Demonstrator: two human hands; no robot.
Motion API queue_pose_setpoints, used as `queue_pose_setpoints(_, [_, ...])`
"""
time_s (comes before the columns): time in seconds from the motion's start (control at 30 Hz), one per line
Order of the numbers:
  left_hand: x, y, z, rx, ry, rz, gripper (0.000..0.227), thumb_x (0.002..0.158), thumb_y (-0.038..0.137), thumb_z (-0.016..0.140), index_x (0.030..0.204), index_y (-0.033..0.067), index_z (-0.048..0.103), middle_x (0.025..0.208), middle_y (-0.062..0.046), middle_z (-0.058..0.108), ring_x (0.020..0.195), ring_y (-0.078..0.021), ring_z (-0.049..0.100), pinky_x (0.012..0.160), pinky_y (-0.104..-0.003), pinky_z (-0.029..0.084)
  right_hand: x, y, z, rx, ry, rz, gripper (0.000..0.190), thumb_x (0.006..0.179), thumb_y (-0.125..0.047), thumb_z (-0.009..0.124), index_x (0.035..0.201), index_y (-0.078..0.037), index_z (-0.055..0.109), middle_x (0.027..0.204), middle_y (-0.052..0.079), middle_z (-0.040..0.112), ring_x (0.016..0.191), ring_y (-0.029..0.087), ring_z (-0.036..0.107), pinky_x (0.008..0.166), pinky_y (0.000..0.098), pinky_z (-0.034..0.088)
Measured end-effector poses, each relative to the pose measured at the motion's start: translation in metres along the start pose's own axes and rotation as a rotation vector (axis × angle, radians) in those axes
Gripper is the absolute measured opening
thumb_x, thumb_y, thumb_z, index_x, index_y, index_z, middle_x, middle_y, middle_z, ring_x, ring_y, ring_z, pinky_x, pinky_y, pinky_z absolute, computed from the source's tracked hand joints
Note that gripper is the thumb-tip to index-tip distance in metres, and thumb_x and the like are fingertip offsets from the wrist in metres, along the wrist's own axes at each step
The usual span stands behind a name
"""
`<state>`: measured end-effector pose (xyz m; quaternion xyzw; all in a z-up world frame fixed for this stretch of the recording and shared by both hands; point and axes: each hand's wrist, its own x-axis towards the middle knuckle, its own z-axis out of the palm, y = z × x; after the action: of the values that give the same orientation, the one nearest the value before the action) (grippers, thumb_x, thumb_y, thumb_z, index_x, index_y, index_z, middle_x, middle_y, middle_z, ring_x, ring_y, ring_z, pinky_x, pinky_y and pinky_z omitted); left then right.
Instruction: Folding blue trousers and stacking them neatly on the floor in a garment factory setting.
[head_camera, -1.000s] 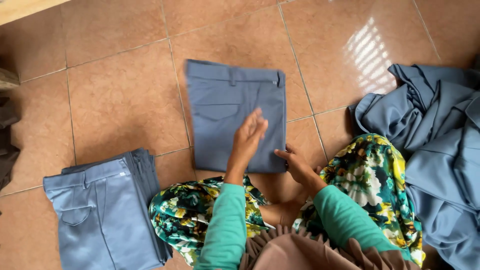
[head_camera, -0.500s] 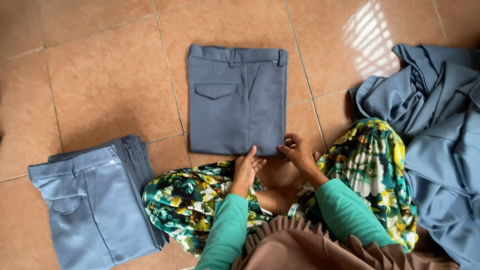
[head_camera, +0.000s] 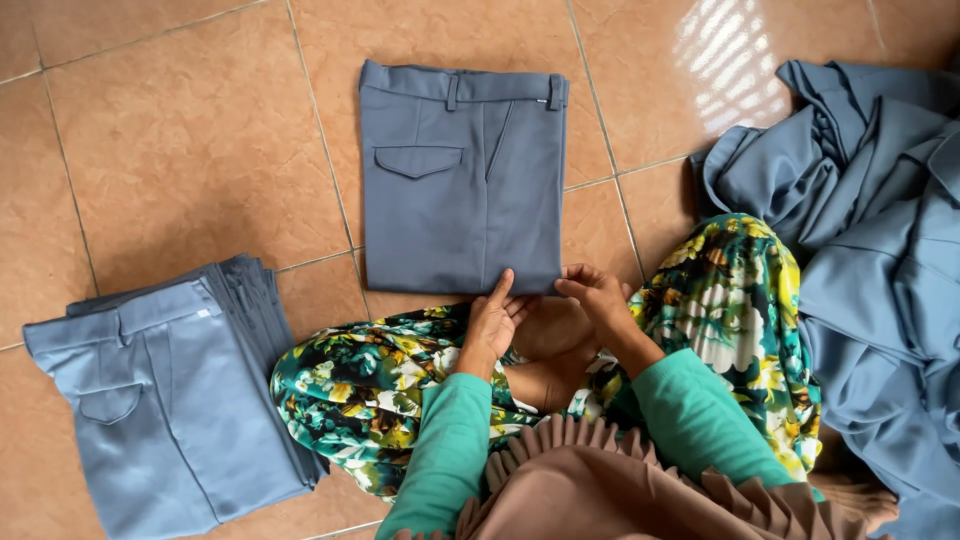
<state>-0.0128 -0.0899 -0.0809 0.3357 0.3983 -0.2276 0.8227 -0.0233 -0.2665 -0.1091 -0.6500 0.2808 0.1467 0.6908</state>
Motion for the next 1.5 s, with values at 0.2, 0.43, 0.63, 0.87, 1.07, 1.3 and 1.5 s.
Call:
queue_pose_setpoints(0.2, [0.033,-0.025,-0.02,-0.009,0.047,0.041,0.067,0.08,0.018,0.093,0.128,-0.0096,0.054,0.12,-0.03,0.064,0.118,-0.0462,0.063,0.104,-0.06,0.048,0.019,-0.008,0.007,-0.011,0.011,0.189,0.052,0.081,-0.027,0.089,0.128,-0.016,0.069,0.098,0.015,0.072,0.089,0.018,0.068,0.073,0.0326,0.054])
queue_pose_setpoints(0.43, [0.028,-0.023,-0.012,-0.047,0.128,0.029,0.061,0.077,0.017,0.095,0.125,-0.0005,0.062,0.119,-0.022,0.069,0.117,-0.0436,0.065,0.106,-0.06,0.045,0.032,0.026,0.007,0.039,-0.063,0.144,0.02,0.079,-0.011,0.08,0.095,-0.01,0.068,0.072,0.0,0.067,0.063,0.011,0.063,0.053,0.0197,0.041])
queue_pose_setpoints(0.63, [0.057,-0.04,-0.035,0.006,0.187,0.046,0.057,0.075,0.015,0.096,0.122,0.0056,0.067,0.116,-0.017,0.072,0.113,-0.04,0.068,0.104,-0.058,0.047,0.099,-0.006,0.014,-0.085,0.029,0.022,0.047,0.078,-0.031,0.09,0.118,-0.012,0.072,0.082,0.01,0.07,0.078,0.019,0.068,0.066,0.0301,0.052])
queue_pose_setpoints(0.87, [0.061,-0.043,-0.042,0.104,0.232,0.04,0.067,0.073,0.019,0.099,0.129,0.0077,0.065,0.124,-0.016,0.067,0.12,-0.0413,0.062,0.11,-0.059,0.036,0.216,-0.043,0.031,-0.238,0.236,-0.146,0.037,0.083,-0.039,0.082,0.105,-0.01,0.076,0.089,0.014,0.075,0.09,0.03,0.075,0.072,0.0419,0.059])
queue_pose_setpoints(1.07, [0.074,-0.049,-0.052,0.077,0.213,0.046,0.068,0.072,0.016,0.099,0.13,0.0064,0.064,0.123,-0.017,0.067,0.117,-0.0411,0.064,0.105,-0.058,0.044,0.172,-0.062,0.011,-0.253,0.312,-0.082,0.032,0.085,-0.034,0.076,0.109,-0.014,0.075,0.097,0.009,0.076,0.093,0.03,0.074,0.073,0.0447,0.061])
queue_pose_setpoints(1.3, [0.027,-0.027,-0.025,0.033,0.189,0.087,0.052,0.074,0.016,0.097,0.116,0.0064,0.067,0.103,-0.013,0.07,0.095,-0.035,0.072,0.087,-0.05,0.059,0.115,-0.084,0.0,-0.372,0.211,-0.196,0.071,0.092,-0.036,0.075,0.151,-0.015,0.042,0.111,0.019,0.071,0.11,0.037,0.068,0.087,0.0508,0.056])
queue_pose_setpoints(1.5, [-0.047,0.006,-0.008,-0.058,0.182,0.115,0.046,0.071,0.014,0.097,0.106,0.0054,0.068,0.094,-0.012,0.071,0.082,-0.0316,0.075,0.074,-0.045,0.063,0.086,-0.085,0.02,0.171,0.147,0.031,0.095,0.094,-0.028,0.08,0.164,-0.013,0.017,0.153,0.032,0.034,0.134,0.056,0.048,0.087,0.062,0.056])
